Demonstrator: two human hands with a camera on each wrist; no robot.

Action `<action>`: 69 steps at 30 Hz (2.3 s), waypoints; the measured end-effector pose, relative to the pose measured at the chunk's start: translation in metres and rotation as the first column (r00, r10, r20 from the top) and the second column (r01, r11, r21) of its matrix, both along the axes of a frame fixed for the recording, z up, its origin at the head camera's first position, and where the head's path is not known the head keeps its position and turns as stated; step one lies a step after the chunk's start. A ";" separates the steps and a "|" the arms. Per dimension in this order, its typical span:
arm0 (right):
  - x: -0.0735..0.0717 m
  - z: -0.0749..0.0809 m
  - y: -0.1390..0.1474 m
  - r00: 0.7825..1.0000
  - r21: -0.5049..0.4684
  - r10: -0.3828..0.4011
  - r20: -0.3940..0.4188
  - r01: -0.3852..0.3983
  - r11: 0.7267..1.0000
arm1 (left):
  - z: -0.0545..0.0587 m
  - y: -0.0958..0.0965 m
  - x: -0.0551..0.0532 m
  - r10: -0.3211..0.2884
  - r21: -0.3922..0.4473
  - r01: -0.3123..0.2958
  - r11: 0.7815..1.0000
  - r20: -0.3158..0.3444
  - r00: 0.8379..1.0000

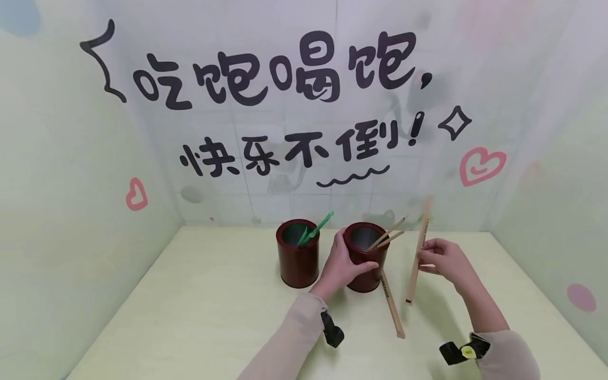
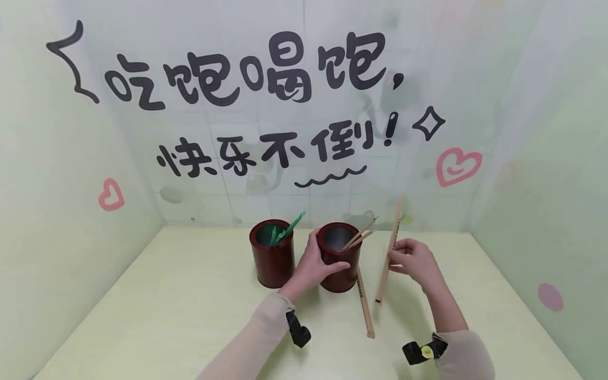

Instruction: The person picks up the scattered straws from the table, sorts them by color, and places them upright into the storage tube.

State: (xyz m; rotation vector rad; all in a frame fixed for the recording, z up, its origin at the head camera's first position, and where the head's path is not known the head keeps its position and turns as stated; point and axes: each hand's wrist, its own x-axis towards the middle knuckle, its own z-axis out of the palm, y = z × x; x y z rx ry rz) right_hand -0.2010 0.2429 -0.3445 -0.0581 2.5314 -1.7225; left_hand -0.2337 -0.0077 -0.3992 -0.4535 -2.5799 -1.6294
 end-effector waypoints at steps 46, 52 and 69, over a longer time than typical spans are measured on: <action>-0.011 0.013 -0.055 0.881 -0.367 -0.276 -0.385 0.129 0.921 | -0.004 0.006 -0.009 -0.012 0.011 0.011 1.000 0.047 0.999; -0.006 0.006 -0.052 0.874 -0.207 -0.262 -0.408 0.191 0.960 | -0.011 0.011 -0.007 -0.018 0.015 0.017 1.000 0.045 0.999; -0.011 -0.002 -0.041 0.906 -0.220 -0.225 -0.358 0.152 0.963 | -0.003 0.008 -0.020 -0.008 -0.001 0.009 1.000 0.044 0.999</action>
